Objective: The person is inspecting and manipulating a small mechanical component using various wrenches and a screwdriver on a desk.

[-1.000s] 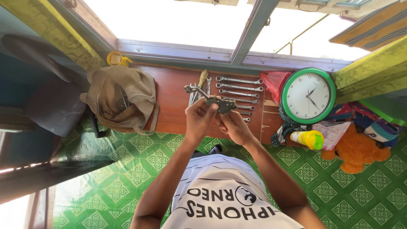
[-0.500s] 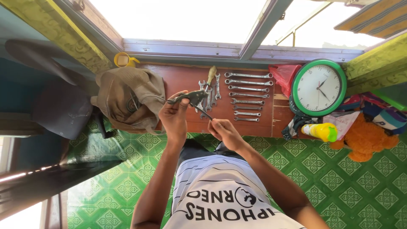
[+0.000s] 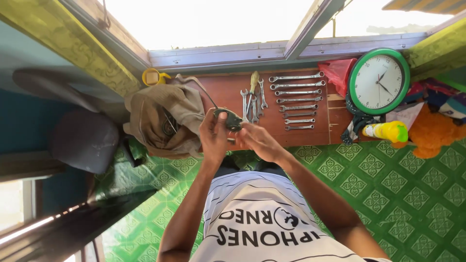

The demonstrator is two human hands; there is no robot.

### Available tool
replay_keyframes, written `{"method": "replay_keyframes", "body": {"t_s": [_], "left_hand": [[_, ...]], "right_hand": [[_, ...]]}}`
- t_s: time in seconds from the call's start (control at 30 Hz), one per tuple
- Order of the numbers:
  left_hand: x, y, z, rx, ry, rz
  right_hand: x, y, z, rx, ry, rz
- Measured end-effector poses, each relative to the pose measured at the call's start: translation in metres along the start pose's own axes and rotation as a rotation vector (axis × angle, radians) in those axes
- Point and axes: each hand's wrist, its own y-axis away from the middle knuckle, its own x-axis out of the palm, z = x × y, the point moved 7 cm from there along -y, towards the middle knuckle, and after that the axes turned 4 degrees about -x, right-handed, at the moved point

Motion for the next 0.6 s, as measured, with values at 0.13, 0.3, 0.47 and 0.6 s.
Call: {"method": "replay_keyframes", "body": {"t_s": [0.13, 0.3, 0.47, 0.6], "left_hand": [[-0.001, -0.012, -0.021, -0.047, 0.111, 0.17], [0.015, -0.013, -0.016, 0.024, -0.393, 0.419], [0.009, -0.024, -0.02, -0.12, -0.357, 0.508], [0.0, -0.025, -0.023, 0.243, -0.358, 0.522]], "right_hand": [[-0.008, -0.013, 0.054, -0.221, 0.158, -0.199], [-0.014, -0.029, 0.064, -0.136, 0.097, -0.434], [-0.044, -0.026, 0.055, -0.178, 0.204, -0.497], [-0.057, -0.02, 0.074, -0.297, 0.113, -0.631]]}}
